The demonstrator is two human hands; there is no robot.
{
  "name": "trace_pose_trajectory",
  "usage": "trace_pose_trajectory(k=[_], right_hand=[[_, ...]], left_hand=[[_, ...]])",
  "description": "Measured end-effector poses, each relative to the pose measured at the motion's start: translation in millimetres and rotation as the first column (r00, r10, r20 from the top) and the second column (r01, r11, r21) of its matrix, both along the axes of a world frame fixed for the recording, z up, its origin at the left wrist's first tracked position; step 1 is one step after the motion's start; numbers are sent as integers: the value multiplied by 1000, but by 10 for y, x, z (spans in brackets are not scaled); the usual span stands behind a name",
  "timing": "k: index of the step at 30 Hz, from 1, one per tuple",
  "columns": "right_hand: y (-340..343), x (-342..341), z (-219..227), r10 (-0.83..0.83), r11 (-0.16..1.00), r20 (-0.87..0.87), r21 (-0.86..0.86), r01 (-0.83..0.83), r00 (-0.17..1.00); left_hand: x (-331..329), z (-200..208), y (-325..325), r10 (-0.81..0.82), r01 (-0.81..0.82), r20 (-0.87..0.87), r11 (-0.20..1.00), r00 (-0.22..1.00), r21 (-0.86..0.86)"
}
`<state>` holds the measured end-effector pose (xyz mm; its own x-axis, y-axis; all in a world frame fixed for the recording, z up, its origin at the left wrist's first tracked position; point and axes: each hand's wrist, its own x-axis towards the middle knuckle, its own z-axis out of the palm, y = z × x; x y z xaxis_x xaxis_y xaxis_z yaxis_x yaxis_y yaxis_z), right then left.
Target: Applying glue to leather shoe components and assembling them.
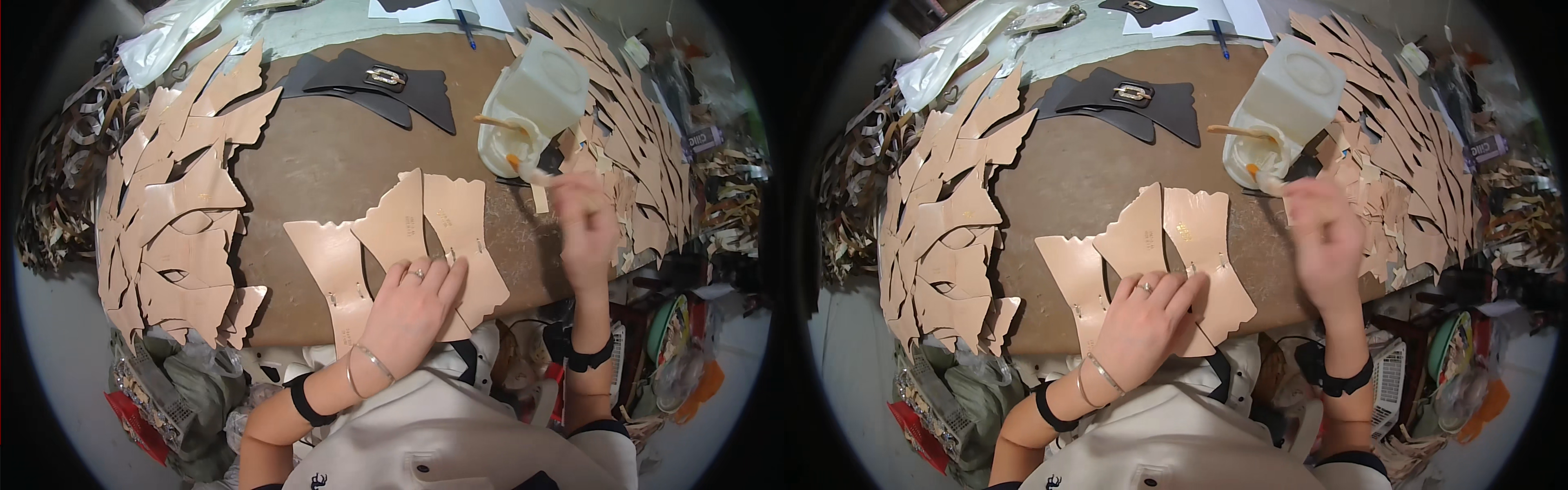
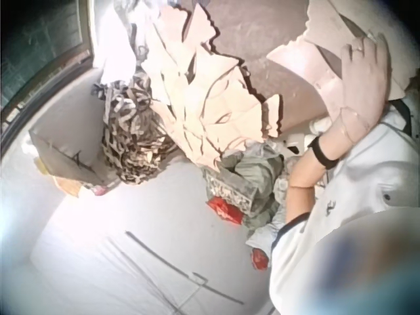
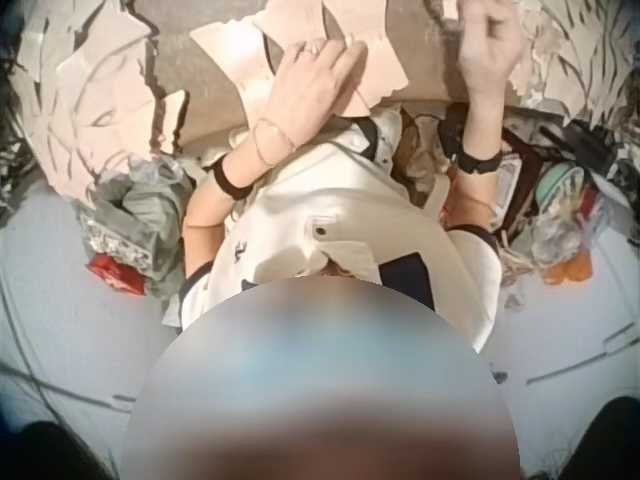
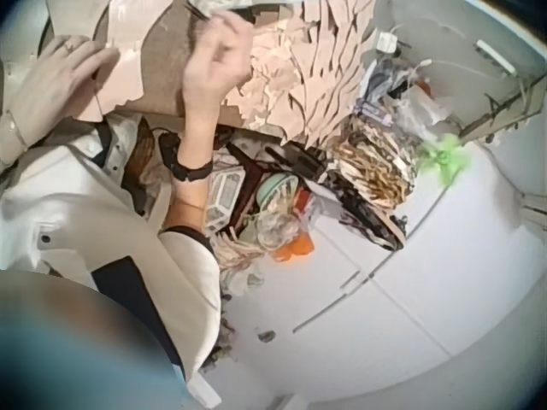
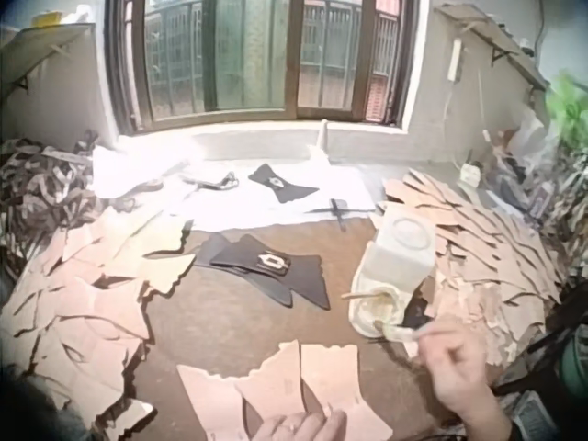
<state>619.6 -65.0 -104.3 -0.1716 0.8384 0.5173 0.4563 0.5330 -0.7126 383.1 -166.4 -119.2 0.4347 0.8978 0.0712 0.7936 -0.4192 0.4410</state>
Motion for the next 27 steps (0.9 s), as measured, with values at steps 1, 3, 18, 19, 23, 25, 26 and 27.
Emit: trace_pose_trajectory(k=[1,3,18,19,23,25,26,27], right_hand=[[34,22,31,-5,1000,1,-2,5,1000],[166,48,128,-299,910,-532,-408,69,792],[-46,256,317,-306,952,-690,-232,199,656],[-132,244,300,-314,949,-685,-239,204,658],[-387,-74,-38,-151,892,-529,-437,-115,835],[-480,-195,-189,-151,867,-482,-484,-119,863],[-509,-249,-224,-126,867,-413,-488,-103,902],[-528,-291,-243,-100,868,-342,-489,-86,934]], left_hand=[[24,-13,61,-5,5,1,1000,1000,-2],[66,-64,167,-27,22,42,994,999,104],[-113,-220,310,144,-133,294,990,945,-56],[-105,-240,320,153,-136,335,988,930,-74],[-126,-299,332,177,-149,353,983,919,-107],[-127,-298,333,169,-144,346,985,923,-97],[-124,-300,334,171,-144,346,984,922,-103],[-116,-302,335,170,-143,347,985,922,-102]])
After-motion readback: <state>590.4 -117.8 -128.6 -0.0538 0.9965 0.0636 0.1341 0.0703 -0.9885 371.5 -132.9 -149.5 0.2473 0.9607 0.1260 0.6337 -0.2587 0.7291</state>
